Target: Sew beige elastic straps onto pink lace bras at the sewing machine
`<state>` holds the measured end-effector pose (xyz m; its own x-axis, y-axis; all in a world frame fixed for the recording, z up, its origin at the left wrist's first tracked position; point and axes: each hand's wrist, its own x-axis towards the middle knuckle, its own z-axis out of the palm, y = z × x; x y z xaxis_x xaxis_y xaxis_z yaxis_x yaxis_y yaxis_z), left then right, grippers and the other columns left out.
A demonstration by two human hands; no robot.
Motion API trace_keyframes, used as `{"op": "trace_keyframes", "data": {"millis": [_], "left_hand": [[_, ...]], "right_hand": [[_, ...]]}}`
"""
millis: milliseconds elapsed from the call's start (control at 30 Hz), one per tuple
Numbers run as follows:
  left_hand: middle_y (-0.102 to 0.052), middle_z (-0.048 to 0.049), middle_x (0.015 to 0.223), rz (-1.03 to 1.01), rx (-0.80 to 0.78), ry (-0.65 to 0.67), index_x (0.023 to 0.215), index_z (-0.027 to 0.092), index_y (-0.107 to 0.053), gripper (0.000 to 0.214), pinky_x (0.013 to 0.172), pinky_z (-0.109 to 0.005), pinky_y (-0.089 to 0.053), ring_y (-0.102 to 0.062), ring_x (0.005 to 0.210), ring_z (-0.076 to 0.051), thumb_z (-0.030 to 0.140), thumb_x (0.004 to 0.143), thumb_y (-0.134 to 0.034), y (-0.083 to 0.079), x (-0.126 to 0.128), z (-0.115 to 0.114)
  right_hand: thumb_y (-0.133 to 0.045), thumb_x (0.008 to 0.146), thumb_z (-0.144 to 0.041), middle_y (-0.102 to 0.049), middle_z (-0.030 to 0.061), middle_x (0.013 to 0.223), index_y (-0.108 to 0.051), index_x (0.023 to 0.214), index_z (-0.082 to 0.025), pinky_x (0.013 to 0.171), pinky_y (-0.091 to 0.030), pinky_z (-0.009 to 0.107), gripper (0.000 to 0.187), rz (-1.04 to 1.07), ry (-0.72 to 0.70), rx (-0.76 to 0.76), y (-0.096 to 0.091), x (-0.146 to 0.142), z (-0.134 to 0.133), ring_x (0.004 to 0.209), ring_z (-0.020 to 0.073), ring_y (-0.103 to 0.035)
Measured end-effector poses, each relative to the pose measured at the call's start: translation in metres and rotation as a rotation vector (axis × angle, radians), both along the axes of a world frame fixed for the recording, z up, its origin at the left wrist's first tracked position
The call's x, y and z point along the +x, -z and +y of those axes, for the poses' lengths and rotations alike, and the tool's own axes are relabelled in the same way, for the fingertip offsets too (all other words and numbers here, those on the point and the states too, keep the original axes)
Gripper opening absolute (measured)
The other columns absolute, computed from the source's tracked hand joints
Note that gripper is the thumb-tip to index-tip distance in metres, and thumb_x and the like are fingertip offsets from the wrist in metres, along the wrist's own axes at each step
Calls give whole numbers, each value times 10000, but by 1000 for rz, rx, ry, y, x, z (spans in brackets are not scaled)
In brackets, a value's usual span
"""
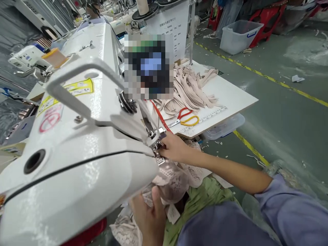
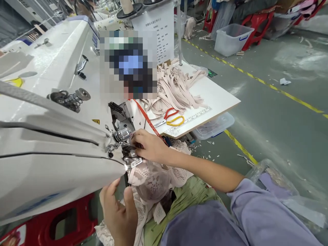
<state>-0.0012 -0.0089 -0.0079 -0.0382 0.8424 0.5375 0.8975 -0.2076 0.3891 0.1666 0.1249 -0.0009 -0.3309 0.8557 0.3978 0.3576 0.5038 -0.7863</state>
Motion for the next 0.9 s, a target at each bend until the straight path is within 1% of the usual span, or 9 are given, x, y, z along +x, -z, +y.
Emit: {"op": "trace_keyframes", "data": {"millis": [67, 133, 233, 300, 367, 500, 667, 767, 900], "left_hand": [[-620, -90, 955, -153, -136, -26, 1056, 192, -591, 279, 805, -350, -456, -590, 931, -243, 413, 964, -449, 5, -8, 5], [-602, -41, 810, -298, -290, 27, 860, 210, -576, 310, 705, -294, -458, -586, 793, -203, 440, 973, -402, 9, -12, 9], [-405, 36, 571, -444, -435, 80, 618, 230, -399, 420, 510, -232, -353, -436, 548, -137, 459, 970, -381, 10, -11, 10], [-273, 62, 523, -491, -426, 52, 580, 238, -285, 454, 446, -227, -265, -314, 476, -109, 463, 954, -409, 8, -8, 8], [-225, 70, 519, -487, -383, 11, 577, 238, -245, 463, 433, -228, -230, -265, 461, -96, 450, 939, -440, 4, -5, 6], [-247, 70, 518, -393, -336, -48, 566, 222, -285, 444, 453, -215, -249, -290, 473, -89, 403, 921, -482, -2, -1, 5], [-274, 70, 494, -292, -313, -40, 546, 211, -323, 439, 462, -206, -265, -313, 461, -83, 378, 922, -476, -10, 1, 6], [-281, 69, 489, -267, -312, -40, 540, 209, -356, 435, 452, -205, -266, -322, 449, -82, 381, 923, -468, -13, 3, 6], [-303, 68, 477, -259, -307, -45, 550, 207, -441, 416, 440, -216, -261, -326, 434, -91, 401, 917, -467, -12, 1, 7]], "right_hand": [[-615, 782, -61, -636, 52, 1061, -657, 905, -167, 844, -469, 279, 168, 23, 6, 7, 0, 0, -1, 988, 188, -604], [-614, 813, -83, -637, 48, 1056, -654, 911, -173, 843, -464, 281, 139, 30, 14, 6, 1, -1, -3, 990, 185, -600], [-633, 820, -97, -632, 48, 1061, -650, 918, -176, 827, -462, 286, 127, 29, 21, 4, 1, -2, -4, 967, 182, -595], [-634, 819, -92, -630, 47, 1060, -650, 905, -175, 815, -462, 287, 121, 39, 24, 12, 2, -2, -4, 949, 180, -591], [-625, 820, -87, -627, 48, 1067, -649, 887, -174, 803, -464, 286, 113, 48, 22, 14, 2, -1, -4, 931, 178, -587], [-606, 816, -78, -626, 48, 1081, -648, 876, -175, 783, -466, 272, 122, 53, 15, 16, 3, 0, -5, 900, 168, -583], [-588, 794, -77, -626, 40, 1073, -639, 880, -170, 717, -454, 250, 136, 50, 21, -5, 4, 1, -4, 788, 140, -563], [-579, 786, -72, -625, 40, 1062, -638, 868, -166, 726, -451, 245, 138, 61, 9, 12, 4, 1, -4, 798, 139, -561], [-598, 770, -72, -622, 44, 1047, -640, 854, -157, 709, -441, 250, 127, 55, 9, -19, 3, 1, -4, 751, 130, -544]]}}
